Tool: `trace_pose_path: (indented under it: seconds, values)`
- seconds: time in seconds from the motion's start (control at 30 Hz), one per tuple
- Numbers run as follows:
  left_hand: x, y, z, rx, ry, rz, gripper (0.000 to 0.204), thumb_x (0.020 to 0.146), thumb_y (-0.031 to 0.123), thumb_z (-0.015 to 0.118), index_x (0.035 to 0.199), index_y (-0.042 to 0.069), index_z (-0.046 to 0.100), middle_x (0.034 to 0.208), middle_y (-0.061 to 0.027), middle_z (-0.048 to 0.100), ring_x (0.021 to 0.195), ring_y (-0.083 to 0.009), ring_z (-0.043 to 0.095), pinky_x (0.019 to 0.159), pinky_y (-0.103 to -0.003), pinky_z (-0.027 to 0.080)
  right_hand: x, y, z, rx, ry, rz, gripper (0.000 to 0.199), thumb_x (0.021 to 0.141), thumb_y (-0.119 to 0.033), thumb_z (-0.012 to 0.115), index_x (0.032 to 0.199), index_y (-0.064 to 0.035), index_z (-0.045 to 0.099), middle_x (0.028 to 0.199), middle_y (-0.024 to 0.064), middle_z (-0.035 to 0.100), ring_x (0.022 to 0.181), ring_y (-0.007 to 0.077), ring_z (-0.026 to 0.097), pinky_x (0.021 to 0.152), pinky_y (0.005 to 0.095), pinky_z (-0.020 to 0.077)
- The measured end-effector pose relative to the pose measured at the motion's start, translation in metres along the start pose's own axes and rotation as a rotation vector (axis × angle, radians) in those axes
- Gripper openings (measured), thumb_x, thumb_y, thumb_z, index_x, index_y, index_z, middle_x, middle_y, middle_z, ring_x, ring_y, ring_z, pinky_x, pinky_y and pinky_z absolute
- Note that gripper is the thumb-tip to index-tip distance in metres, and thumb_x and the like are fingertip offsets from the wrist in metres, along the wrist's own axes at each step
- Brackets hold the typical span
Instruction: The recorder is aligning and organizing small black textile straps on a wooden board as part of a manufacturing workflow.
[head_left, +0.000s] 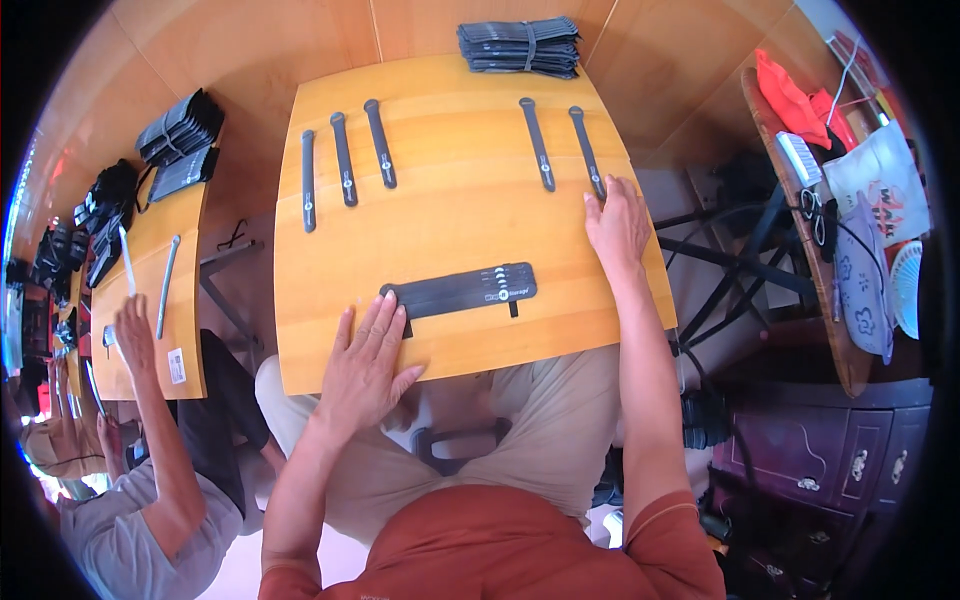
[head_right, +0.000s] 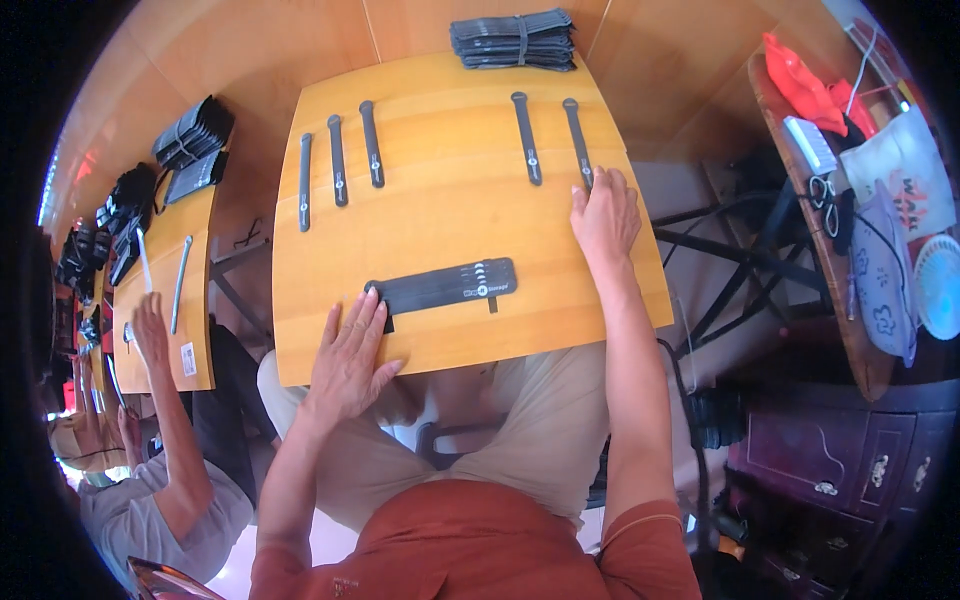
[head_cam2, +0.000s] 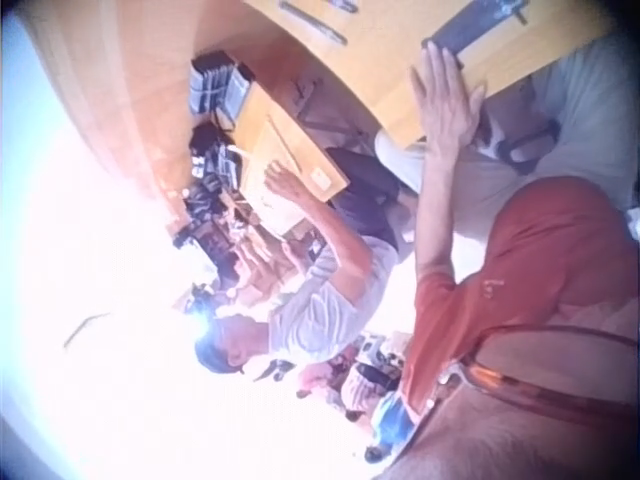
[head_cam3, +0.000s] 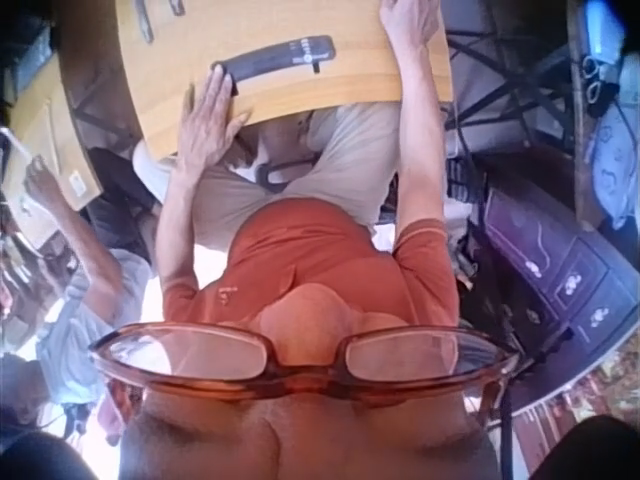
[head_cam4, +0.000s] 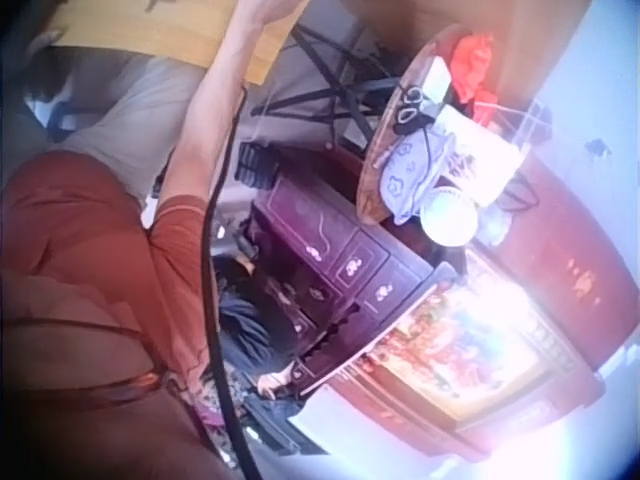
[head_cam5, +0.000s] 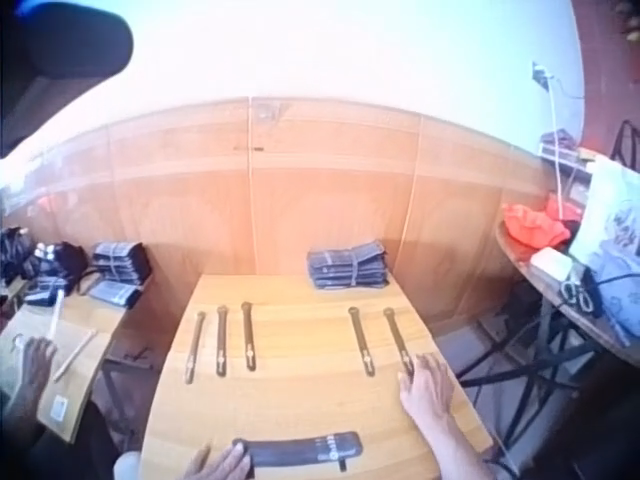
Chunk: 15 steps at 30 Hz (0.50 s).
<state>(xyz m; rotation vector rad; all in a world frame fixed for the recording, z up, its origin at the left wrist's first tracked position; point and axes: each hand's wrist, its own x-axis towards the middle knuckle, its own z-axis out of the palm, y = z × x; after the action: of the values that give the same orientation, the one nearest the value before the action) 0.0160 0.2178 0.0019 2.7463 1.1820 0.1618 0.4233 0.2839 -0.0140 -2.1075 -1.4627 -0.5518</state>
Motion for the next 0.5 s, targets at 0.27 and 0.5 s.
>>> trace_pose_path:
  seconds: [0.27, 0.5]
  values:
    - [-0.002, 0.005, 0.002, -0.121, 0.156, -0.048, 0.07, 0.099, 0.039, 0.065, 0.151, -0.003, 0.046, 0.161, -0.0231, 0.041, 0.152, -0.0359, 0.036, 0.125, -0.051, 0.025, 0.017, 0.028, 0.001, -0.083, -0.22, 0.102, 0.021, 0.098, -0.013, 0.061, 0.113, -0.0005, 0.068, 0.109, 0.021, 0.072, 0.094, 0.0406, 0.071, 0.083, 0.0503, 0.0567]
    - [-0.009, 0.059, -0.019, -0.785, 0.347, -0.23, 0.037, 0.097, 0.007, 0.07, 0.131, -0.005, 0.063, 0.129, -0.0174, 0.068, 0.109, -0.028, 0.07, 0.097, -0.036, 0.055, -0.042, -0.024, -0.094, 0.573, 0.022, 0.148, 0.013, 0.102, -0.01, 0.059, 0.11, -0.0004, 0.065, 0.092, 0.0192, 0.072, 0.077, 0.0355, 0.073, 0.068, 0.0403, 0.057]
